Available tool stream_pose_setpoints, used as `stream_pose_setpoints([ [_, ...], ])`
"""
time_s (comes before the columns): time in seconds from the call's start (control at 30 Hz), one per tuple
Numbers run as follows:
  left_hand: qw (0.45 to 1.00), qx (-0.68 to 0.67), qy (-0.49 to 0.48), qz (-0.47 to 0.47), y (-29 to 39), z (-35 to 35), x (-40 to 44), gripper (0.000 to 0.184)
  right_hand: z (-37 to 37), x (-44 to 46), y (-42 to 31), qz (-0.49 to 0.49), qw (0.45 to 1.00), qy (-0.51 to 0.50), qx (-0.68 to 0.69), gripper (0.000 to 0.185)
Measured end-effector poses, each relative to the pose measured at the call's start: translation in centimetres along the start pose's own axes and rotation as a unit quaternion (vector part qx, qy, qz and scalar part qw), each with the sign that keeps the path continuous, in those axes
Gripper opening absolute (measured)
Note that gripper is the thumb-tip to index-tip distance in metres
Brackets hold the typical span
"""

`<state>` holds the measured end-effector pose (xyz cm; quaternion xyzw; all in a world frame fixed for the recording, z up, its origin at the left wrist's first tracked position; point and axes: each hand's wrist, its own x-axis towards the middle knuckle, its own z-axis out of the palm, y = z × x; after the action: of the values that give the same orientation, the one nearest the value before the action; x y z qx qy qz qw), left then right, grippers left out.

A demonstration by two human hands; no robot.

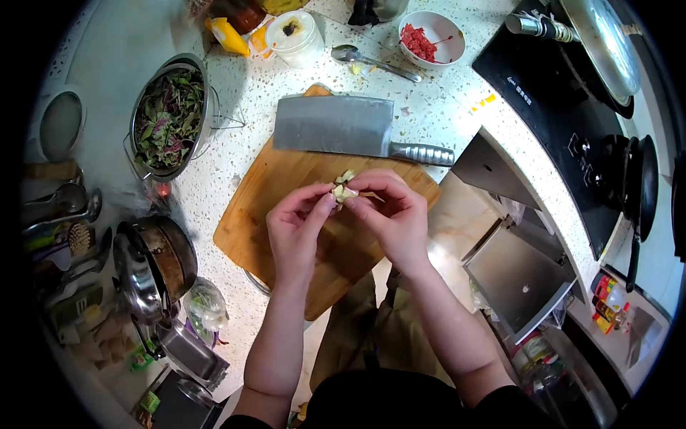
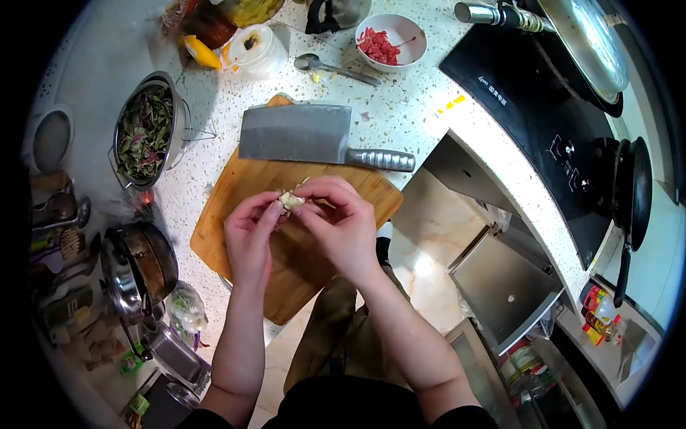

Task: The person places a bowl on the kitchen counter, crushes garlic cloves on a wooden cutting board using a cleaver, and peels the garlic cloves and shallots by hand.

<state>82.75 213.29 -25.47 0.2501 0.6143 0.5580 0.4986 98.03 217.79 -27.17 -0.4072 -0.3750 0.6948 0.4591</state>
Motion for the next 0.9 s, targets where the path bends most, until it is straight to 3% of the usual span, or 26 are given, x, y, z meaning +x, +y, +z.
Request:
stream_pose_setpoints([
  [0.3,0.999,0.031,-0.035,-0.014,-0.1,-1.5,0.8,0.016,0.8,-0.5,1.7,0.012,1.000,0.023,0.003,0.021],
  [0.57,0.984,0.155,-0.023,0.085,0.3,-1.1,1.2,0.012,1.6,-0.4,0.9,0.047,0.998,0.037,-0.019,0.019],
  [0.63,0.988,0.136,-0.036,0.071,0.6,-1.2,1.5,0.011,1.4,-0.2,0.6,0.093,0.995,0.019,-0.007,0.017],
  [0.9,0.990,0.115,-0.076,0.032,0.7,-1.6,1.9,0.009,0.9,0.2,0.9,0.124,0.991,0.003,0.046,0.015],
])
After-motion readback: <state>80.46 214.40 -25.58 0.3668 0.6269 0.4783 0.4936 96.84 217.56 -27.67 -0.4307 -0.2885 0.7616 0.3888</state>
